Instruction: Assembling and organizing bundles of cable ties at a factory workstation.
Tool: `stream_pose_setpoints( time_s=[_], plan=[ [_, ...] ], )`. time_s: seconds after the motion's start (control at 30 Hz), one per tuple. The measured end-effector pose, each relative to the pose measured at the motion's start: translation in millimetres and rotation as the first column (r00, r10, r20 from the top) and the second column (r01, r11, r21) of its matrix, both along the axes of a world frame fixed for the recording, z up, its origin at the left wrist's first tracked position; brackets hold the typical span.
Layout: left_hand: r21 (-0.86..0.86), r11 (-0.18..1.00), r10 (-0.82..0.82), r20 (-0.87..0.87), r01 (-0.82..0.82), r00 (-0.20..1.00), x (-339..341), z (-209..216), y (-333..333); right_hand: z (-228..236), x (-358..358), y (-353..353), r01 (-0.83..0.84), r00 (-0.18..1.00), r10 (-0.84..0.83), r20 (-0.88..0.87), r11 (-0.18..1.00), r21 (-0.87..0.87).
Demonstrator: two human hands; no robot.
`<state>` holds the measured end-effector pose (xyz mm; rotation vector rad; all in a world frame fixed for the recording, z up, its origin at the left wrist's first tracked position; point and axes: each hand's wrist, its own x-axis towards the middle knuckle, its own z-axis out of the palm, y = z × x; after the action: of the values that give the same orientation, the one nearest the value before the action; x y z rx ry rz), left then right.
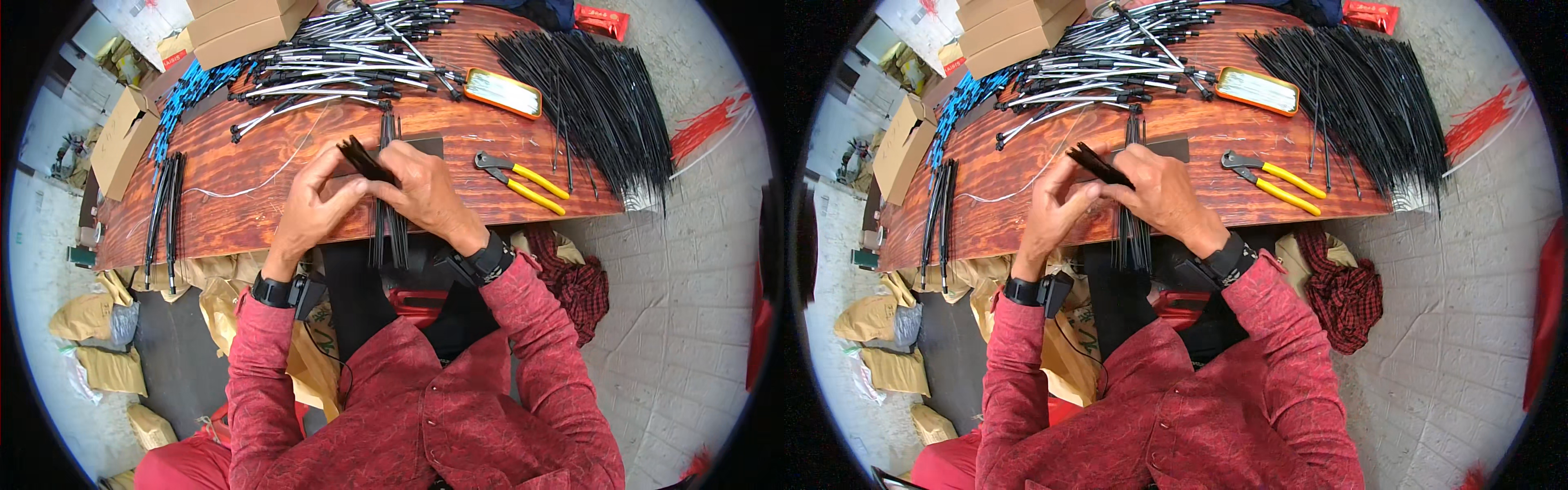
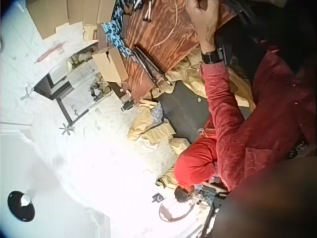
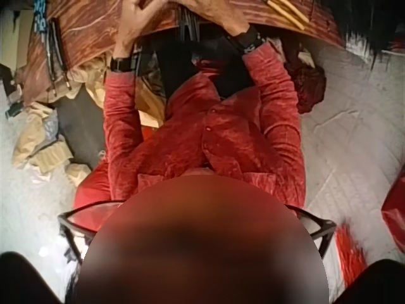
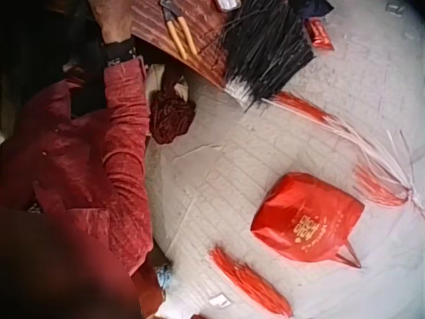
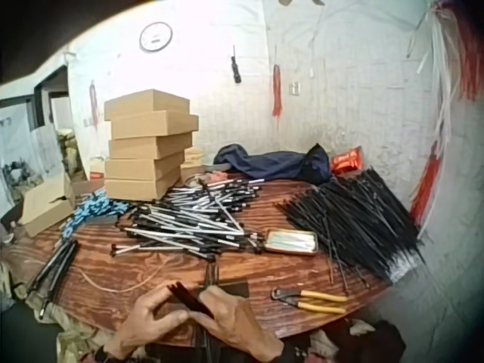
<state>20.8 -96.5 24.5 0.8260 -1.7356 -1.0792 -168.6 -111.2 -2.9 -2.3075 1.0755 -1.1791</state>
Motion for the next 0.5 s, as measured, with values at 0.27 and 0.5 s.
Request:
stream_pose_setpoints(
  time_s=[0.27, 0.5],
  plan=[
    [0.053, 0.975, 0.203, 0.170, -0.215, 0.964, -8.2, -1.1, 12.7, -9.9, -15.0, 2.7, -0.218, 0.963, 0.195, 0.186, 0.969, 0.114],
    [-0.348, 0.906, 0.340, 0.260, -0.241, 0.904, -18.3, 1.9, 12.9, -7.8, -15.2, 11.7, -0.117, 0.968, 0.062, 0.244, 0.969, 0.220]
  ],
)
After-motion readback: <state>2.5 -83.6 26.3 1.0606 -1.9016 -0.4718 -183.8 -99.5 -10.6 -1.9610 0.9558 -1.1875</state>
